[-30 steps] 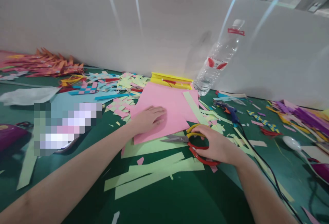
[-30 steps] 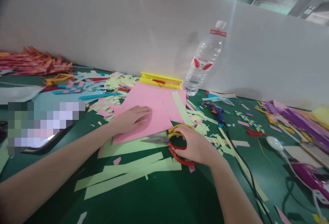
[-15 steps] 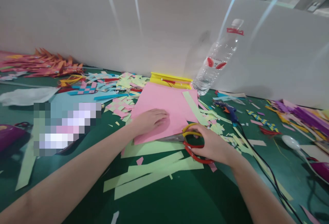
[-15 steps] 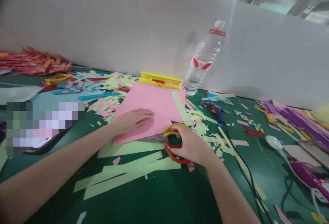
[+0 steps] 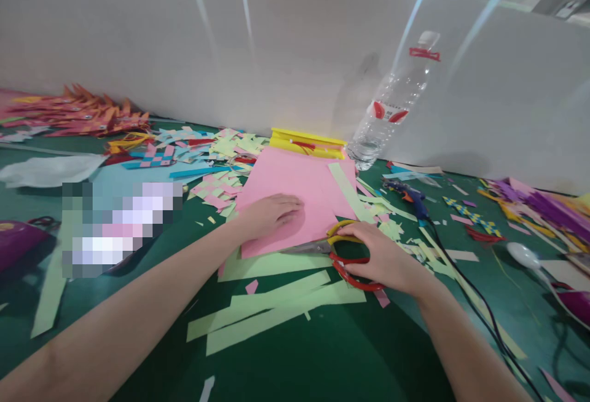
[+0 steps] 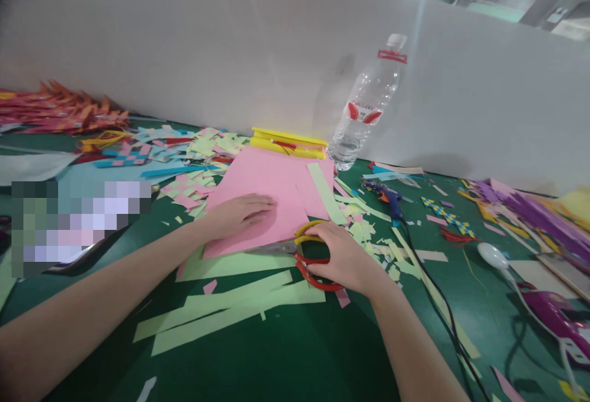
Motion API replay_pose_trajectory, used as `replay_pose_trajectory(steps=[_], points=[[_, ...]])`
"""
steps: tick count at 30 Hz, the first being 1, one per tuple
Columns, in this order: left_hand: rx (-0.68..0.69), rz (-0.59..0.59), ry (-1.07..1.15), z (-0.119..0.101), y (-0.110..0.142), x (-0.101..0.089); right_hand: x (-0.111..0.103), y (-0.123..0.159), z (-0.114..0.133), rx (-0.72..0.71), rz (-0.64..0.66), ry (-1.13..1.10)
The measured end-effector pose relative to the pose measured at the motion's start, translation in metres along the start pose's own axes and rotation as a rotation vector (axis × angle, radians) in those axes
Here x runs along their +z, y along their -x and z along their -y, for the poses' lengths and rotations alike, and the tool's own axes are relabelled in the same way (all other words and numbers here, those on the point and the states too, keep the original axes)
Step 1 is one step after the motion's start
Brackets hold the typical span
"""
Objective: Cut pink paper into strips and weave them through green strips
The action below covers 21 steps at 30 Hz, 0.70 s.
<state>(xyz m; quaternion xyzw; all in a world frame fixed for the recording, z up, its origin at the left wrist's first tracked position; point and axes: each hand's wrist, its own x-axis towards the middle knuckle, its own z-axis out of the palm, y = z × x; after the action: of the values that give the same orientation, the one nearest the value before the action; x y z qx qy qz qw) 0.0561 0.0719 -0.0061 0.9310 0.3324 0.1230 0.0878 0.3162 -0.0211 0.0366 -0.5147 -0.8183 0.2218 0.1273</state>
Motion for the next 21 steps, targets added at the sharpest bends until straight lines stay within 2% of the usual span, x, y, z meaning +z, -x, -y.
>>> replay_pose_trajectory(steps=[11,21], points=[[-0.003,0.001,0.022,-0.003,0.0,-0.003,-0.001,0.001,0.004,-0.002,0.007,-0.024],[-0.009,-0.004,0.033,-0.003,0.0,-0.002,0.01,0.001,0.013,0.018,0.01,-0.022]])
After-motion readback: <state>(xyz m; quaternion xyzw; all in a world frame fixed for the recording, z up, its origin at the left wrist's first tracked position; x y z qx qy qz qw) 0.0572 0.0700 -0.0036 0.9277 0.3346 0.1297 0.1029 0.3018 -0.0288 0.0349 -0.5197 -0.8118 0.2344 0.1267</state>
